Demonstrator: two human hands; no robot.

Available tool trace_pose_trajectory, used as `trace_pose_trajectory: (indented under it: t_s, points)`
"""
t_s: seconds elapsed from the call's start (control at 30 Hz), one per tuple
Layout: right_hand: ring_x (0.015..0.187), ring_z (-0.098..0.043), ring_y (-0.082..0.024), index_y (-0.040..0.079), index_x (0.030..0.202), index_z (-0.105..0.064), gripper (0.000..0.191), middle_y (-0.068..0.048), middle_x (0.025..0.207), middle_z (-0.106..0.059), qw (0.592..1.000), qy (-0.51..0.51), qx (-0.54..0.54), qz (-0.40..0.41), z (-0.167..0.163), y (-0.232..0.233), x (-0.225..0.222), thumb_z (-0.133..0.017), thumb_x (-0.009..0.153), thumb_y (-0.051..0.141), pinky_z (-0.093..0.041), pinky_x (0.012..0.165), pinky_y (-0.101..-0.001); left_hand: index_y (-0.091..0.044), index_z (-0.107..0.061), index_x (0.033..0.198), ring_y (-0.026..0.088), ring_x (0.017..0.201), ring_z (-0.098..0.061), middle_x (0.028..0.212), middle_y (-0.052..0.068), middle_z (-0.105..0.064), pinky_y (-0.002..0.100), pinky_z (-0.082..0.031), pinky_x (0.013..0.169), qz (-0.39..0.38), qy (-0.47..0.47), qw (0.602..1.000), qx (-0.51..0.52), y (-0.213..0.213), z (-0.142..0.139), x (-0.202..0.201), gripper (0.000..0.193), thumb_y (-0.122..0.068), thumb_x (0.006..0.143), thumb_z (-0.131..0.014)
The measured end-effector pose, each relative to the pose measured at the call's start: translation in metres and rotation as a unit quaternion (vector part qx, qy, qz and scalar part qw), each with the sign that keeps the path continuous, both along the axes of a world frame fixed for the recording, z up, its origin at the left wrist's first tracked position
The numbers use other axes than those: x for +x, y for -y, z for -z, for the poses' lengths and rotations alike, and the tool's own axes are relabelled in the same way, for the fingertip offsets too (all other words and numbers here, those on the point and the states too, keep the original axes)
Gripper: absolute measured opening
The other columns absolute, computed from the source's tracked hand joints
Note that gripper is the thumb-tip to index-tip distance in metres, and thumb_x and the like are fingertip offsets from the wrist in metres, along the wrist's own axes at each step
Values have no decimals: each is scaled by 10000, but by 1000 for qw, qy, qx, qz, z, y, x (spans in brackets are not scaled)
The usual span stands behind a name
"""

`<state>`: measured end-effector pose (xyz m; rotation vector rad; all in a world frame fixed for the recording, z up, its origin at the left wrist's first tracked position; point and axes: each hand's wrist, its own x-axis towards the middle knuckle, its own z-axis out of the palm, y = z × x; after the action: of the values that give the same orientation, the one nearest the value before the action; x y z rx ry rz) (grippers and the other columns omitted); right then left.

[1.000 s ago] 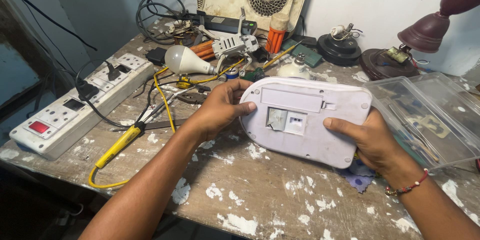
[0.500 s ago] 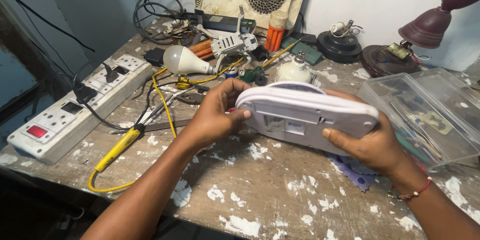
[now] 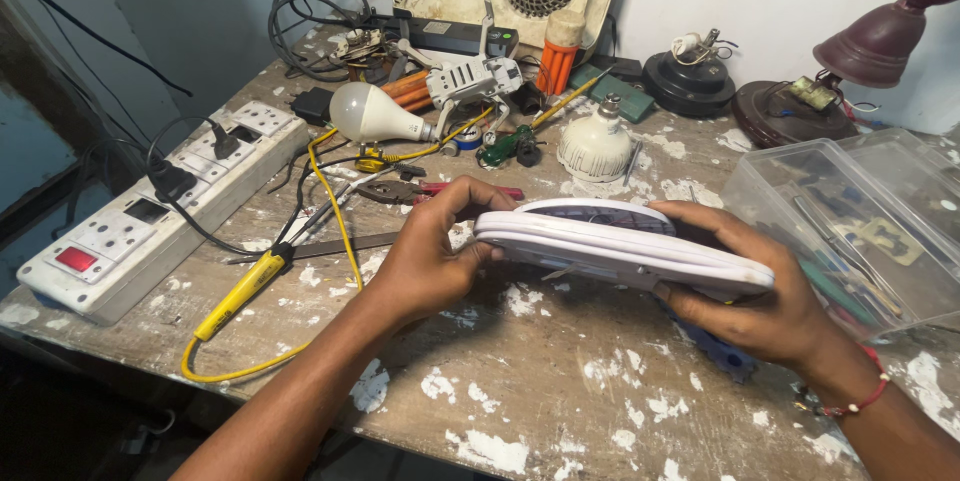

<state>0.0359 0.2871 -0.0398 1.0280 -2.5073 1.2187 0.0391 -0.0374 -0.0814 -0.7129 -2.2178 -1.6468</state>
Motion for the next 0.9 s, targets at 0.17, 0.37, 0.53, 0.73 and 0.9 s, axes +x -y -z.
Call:
trace_pose_trajectory:
  t_s: [0.17, 0.37, 0.53, 0.73, 0.9]
  points:
    - [1221, -693, -200, 67, 1424, -516, 761, -94, 1402, -663, 993, -98, 38, -62, -3, -1, -2, -825, 729, 67, -532, 1049, -320, -30, -592, 1080, 207, 1156, -696, 1155, 93, -711, 351, -520, 1047, -15, -59, 998, -5, 2, 2, 1, 382, 163, 763, -680]
    - [1299, -644, -278, 68, 1410, -531, 804, -123, 1417, -644, 988, -104, 76, -80, -2, 1, -1, -824, 661, 59, -493, 1097, -402, -39, -599, 1058, 228, 1165, -724, 1138, 104, -744, 348, -557, 1033, -8, -87, 996, -16, 3, 7, 4, 337, 149, 797, -700]
    - [1293, -646, -280, 77, 1408, -535, 781, -112, 1416, -648, 990, -99, 85, -57, -2, 0, 0, -826, 686, 144, -491, 1098, -409, -45, -593, 1056, 240, 1150, -734, 1141, 106, -742, 359, -582, 997, -12, -108, 994, -21, 1, 5, 5, 345, 133, 791, -725]
    - [1336, -613, -319, 74, 1384, -544, 696, -126, 1415, -637, 978, -163, 90, -90, 2, -1, 0, -801, 752, 207, -462, 1150, -437, -31, -565, 1015, 297, 1114, -712, 1144, 116, -715, 376, -587, 912, -45, -188, 976, -105, 5, 3, 9, 394, 150, 693, -703]
    - [1335, -614, -316, 76, 1352, -563, 616, -126, 1388, -649, 973, -185, 98, -98, 7, -2, -1, -779, 787, 197, -467, 1147, -440, -16, -564, 998, 344, 1063, -700, 1129, 138, -704, 425, -560, 900, -42, -256, 952, -163, 8, 6, 12, 362, 155, 688, -637]
